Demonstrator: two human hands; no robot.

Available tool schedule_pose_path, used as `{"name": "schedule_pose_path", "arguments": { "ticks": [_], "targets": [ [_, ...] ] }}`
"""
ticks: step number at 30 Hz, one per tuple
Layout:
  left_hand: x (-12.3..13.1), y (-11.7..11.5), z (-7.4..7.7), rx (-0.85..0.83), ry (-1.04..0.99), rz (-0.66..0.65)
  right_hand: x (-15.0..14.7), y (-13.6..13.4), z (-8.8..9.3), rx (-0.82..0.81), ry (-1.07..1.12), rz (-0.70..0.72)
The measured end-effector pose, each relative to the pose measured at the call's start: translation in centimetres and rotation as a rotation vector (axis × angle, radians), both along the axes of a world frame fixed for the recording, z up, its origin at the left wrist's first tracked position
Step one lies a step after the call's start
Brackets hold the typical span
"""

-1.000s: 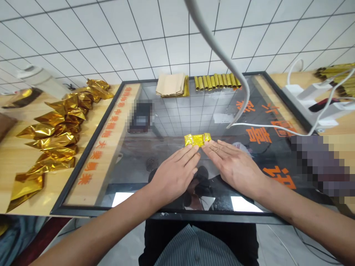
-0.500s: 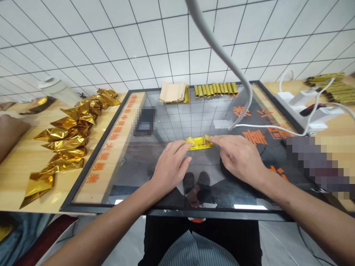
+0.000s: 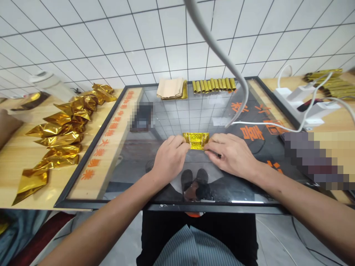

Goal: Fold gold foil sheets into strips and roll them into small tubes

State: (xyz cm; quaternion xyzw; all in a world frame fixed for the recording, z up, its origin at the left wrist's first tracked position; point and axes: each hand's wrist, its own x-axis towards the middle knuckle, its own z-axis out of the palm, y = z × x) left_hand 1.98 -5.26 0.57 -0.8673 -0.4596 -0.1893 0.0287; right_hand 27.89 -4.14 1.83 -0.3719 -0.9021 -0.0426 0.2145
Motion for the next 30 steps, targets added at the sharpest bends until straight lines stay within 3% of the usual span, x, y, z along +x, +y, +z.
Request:
{"name": "schedule_pose_path", "arguments": {
  "ticks": [14, 19, 21, 26, 30],
  "targets": [
    [-0.5, 0.3, 0.2, 0.065, 0.064, 0.02, -0.8, -0.1, -0.5, 0.061, -0.003, -0.026],
    [-1.0, 0.6, 0.3, 0.096, 0.041, 0.064, -1.2, -0.7, 0.0, 0.03, 0.014, 0.08],
    [-1.4, 0.9, 0.3, 0.101, 0.026, 0.072, -1.1, -0.7, 0.4, -0.002, 0.094, 0.069],
    [-2.5, 1.7, -0.2, 0.045, -0.094, 0.006, -0.7, 0.3, 0.1, -0.144, 0.35, -0.164],
    [-2.3, 1.8, 0.0, -0.004, -0.156, 0.017, -0.6, 0.9, -0.5, -0.278, 0.357, -0.14]
  ]
}}
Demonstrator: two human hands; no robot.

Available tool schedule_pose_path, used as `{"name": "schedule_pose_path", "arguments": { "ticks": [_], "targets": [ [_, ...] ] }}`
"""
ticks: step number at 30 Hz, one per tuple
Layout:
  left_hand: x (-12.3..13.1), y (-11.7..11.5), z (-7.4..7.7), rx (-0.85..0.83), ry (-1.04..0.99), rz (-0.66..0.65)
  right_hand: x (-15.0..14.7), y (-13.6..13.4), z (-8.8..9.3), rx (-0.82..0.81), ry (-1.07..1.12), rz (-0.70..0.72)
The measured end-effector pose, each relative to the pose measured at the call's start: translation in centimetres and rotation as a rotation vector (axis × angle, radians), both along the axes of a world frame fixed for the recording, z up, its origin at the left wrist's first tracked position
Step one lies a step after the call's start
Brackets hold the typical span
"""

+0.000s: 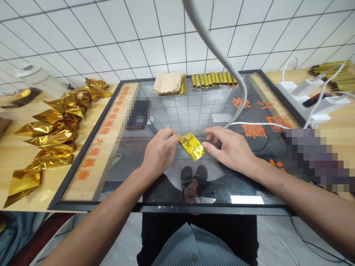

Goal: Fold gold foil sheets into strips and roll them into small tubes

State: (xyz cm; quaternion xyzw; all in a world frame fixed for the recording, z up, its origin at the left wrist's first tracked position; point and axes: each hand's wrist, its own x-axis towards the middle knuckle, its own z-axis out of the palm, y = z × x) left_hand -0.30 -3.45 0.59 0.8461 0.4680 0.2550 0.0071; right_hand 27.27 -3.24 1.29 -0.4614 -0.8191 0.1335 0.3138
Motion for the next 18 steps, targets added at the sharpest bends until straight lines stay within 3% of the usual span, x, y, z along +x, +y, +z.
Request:
{"name": "schedule_pose_path", "arguments": {
  "ticks": [7, 11, 15, 18],
  "targets": [
    [1.5, -1.6, 1.2, -0.2, -0.172, 0.233, -0.6, -1.0, 0.6, -0.102, 0.028, 0.128],
    [2.1, -1.9, 1.0, -0.227, -0.125, 0.164, -0.9, -1.1, 0.9, -0.155, 0.097, 0.179],
    [2.2, -0.4, 0.8, -0.274, -0.158, 0.057, -0.1, 0.1, 0.6, -0.031, 0.226, -0.002],
    [2.2, 1.0, 0.9, -0.27, -0.221, -0.041, 0.8, 1.0, 0.1, 0.009, 0.158, 0.025]
  ]
}}
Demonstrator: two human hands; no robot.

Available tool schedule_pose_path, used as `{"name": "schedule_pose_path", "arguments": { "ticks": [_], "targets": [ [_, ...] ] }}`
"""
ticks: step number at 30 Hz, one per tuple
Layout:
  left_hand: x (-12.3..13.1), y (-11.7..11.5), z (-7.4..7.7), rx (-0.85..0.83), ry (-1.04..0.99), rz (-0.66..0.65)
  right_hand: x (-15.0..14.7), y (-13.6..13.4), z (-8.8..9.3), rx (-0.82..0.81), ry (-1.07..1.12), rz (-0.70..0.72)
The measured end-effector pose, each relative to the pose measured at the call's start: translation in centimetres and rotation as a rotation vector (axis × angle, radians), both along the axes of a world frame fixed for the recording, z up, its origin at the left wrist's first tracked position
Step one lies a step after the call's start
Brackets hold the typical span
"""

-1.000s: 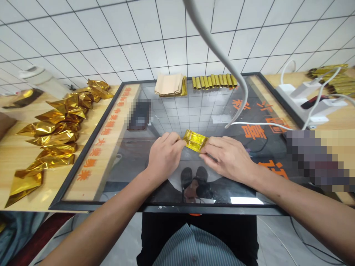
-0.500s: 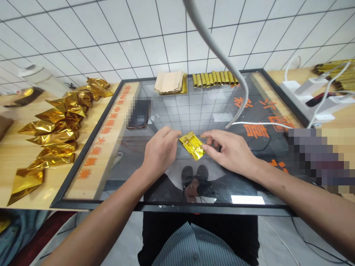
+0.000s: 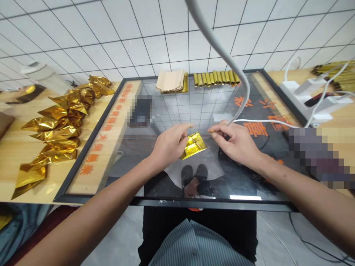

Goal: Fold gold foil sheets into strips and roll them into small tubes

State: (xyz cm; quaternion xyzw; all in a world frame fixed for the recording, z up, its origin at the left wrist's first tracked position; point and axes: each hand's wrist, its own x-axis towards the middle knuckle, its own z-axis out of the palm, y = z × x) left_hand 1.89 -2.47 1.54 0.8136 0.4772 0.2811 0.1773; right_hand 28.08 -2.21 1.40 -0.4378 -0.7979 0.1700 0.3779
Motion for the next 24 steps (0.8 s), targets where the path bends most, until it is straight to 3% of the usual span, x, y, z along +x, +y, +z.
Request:
{"name": "schedule_pose_path", "arguments": {
  "ticks": [2, 4, 7, 11, 17, 24],
  "targets": [
    [-0.3, 0.2, 0.4, 0.047, -0.047, -0.005, 0.4, 0.3, -0.3, 0.009, -0.038, 0.079],
    [-1.1, -0.6, 0.8, 0.102, -0.041, 0.07, 0.5, 0.3, -0.5, 0.011, -0.063, 0.134],
    [-2.4, -3.2, 1.2, 0.179, -0.001, 0.166, 0.5, 0.1, -0.6, 0.009, -0.115, 0.173],
    [-2.9, -6.0, 0.8, 0.15, 0.004, 0.176, 0.1, 0.2, -0.6, -0.001, -0.137, 0.178],
    [-2.8, -3.7, -0.4, 0.069, 0.003, 0.236, -0.7, 1.0, 0.3, -0.017, -0.104, 0.07],
    [-3.1, -1.5, -0.9, 0.07, 0.089, 0.155, -2.3, 2.7, 0.7, -0.057, -0.163, 0.191]
  ]
}}
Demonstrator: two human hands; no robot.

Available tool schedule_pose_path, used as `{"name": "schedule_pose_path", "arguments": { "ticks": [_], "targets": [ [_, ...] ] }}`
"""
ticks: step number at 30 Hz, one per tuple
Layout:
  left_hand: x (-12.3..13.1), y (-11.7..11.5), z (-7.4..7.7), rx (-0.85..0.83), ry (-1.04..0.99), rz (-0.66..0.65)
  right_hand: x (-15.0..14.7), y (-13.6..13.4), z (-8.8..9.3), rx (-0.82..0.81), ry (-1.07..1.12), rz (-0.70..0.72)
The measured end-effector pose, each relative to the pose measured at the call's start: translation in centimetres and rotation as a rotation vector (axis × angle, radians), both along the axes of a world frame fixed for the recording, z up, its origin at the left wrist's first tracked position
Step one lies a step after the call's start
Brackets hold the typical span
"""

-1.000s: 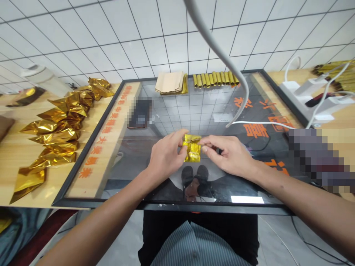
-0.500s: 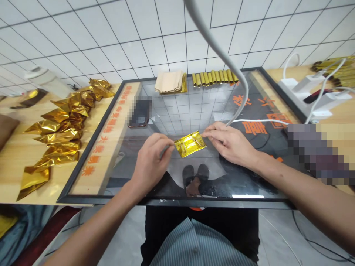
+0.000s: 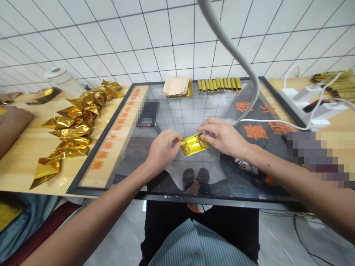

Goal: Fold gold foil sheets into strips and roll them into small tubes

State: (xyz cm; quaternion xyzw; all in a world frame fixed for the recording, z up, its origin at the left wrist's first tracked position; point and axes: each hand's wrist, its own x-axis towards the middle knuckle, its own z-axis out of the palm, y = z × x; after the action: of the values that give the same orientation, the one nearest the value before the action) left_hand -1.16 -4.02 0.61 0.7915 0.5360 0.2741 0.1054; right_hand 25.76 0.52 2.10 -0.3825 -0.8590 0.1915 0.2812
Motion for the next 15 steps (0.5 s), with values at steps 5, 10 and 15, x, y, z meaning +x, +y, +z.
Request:
{"name": "schedule_pose_path", "arguments": {
  "ticks": [5, 10, 15],
  "targets": [
    [0.27, 0.34, -0.22, 0.039, 0.059, -0.068, -0.43, 0.98, -1.07, -0.022, -0.03, 0.019],
    [0.44, 0.42, -0.21, 0.007, 0.028, -0.014, -0.33, 0.96, -0.92, 0.016, -0.087, 0.029],
    [0.7, 0.67, 0.2, -0.017, -0.015, -0.049, -0.08, 1.03, -0.57, 0.036, -0.15, 0.053]
  ]
}}
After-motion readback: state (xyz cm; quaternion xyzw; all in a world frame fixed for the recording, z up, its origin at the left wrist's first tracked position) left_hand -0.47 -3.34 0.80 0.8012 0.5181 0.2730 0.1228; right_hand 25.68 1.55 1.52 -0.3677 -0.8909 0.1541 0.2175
